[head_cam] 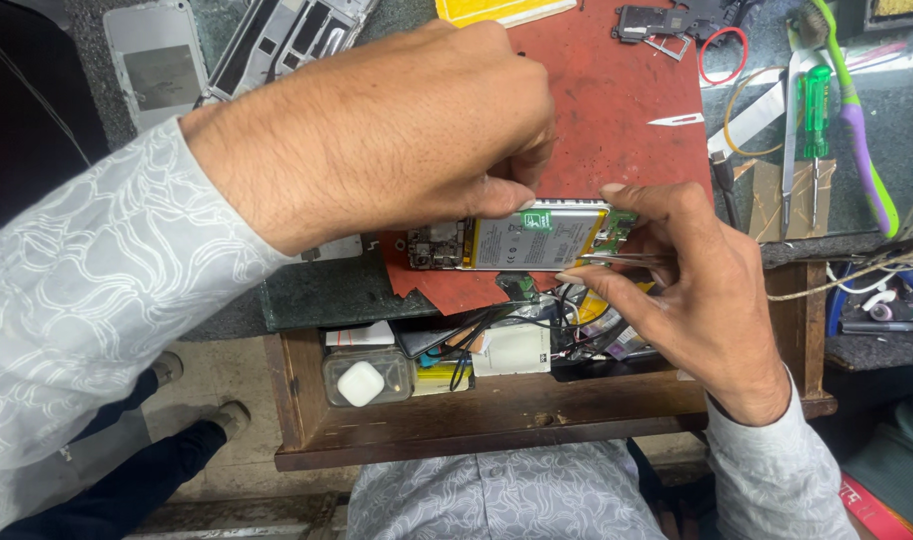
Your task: The person works on a disassembled smartphone at a repair bench, prying and lifting the battery out of the phone body with a metal pry tool and tweezers. They handle the battery, press it back into the frame, reposition the phone, and use tweezers to work on small components near the battery connector.
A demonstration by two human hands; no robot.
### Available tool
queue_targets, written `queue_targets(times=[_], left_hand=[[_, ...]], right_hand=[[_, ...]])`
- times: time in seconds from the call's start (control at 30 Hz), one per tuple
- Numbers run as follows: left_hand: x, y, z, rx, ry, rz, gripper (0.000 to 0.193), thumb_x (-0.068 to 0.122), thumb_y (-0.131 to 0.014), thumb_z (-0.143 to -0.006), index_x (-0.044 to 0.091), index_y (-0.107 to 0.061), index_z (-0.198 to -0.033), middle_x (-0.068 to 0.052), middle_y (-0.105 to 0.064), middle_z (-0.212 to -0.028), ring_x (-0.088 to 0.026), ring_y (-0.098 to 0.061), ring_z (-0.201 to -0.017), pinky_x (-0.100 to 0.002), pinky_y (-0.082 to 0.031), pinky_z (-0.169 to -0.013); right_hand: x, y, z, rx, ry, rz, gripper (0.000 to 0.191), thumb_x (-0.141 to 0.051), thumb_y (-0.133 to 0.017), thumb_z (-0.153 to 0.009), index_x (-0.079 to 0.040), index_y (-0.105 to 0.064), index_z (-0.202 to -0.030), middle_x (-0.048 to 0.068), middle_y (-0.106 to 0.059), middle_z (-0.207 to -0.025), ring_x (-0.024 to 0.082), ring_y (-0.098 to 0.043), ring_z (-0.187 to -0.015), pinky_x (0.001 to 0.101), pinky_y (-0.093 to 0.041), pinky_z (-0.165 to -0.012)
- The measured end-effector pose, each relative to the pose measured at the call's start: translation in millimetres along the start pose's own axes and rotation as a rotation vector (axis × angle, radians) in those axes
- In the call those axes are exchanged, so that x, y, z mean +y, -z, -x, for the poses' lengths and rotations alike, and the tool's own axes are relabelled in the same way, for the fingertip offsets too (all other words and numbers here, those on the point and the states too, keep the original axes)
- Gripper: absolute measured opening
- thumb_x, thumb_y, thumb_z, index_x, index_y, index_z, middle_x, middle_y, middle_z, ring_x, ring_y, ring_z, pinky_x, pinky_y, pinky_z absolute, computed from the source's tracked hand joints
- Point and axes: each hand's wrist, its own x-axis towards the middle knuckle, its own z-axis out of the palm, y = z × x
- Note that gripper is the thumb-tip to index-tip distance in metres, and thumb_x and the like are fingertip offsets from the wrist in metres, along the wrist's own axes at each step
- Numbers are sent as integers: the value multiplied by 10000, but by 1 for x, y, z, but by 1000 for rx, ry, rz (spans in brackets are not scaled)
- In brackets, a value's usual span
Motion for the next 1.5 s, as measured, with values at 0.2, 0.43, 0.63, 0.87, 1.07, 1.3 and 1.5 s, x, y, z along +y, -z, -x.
queue_targets(times=[0.2,0.43,0.63,0.87,1.07,1.3,1.5], left_hand=[[1,2,-6,-168,163,5,282,362,-801,-875,99,-737,-953,-106,-712,-846,-294,-705,-890,-423,-537,-748],[-4,-9,-5,72,-77,31,297,302,-824,-861,64,-660,-927,-121,-657,-921,-325,-654,-936,-440,-515,-751],[-3,-13,-7,88,-83,12,301,306,-818,-881,65,-657,-959,-140,-647,-998,-352,-645,-968,-453,-508,-764],[0,-20,-11,156,-148,13,288,271,-823,-889,72,-634,-973,-141,-618,-1001,-357,-626,-983,-455,-492,-781],[3,-29,-25,170,-174,40,286,273,-839,-875,85,-636,-947,-121,-621,-993,-335,-621,-991,-443,-497,-814],[6,-31,-30,183,-168,-10,293,290,-847,-862,84,-657,-947,-132,-630,-986,-344,-626,-977,-452,-500,-796],[11,-36,-32,198,-146,-81,313,311,-843,-851,70,-669,-953,-151,-645,-991,-365,-648,-962,-478,-502,-791]], right_hand=[[-1,0,1,2,-70,84,625,-134,-925,-766,-19,-574,-1271,64,-673,-809,98,-564,-616,253,-446,-545],[-1,1,0,-3,14,-10,613,-119,-891,-810,-5,-550,-1307,82,-706,-967,101,-731,-854,238,-597,-708],[-1,2,-1,-13,-10,10,613,-111,-895,-792,-3,-564,-1296,97,-711,-973,125,-742,-838,255,-604,-712],[1,4,-2,-17,-21,26,609,-106,-902,-779,-6,-581,-1286,94,-715,-949,121,-724,-776,255,-575,-656],[4,5,-1,-11,1,66,571,-119,-915,-769,2,-578,-1215,90,-707,-898,132,-700,-710,268,-515,-584],[7,4,0,-3,33,71,570,-131,-914,-780,0,-557,-1205,81,-661,-839,117,-668,-679,268,-508,-578],[10,3,2,0,-18,106,604,-142,-930,-754,-6,-549,-1202,60,-611,-726,127,-602,-600,282,-476,-551]])
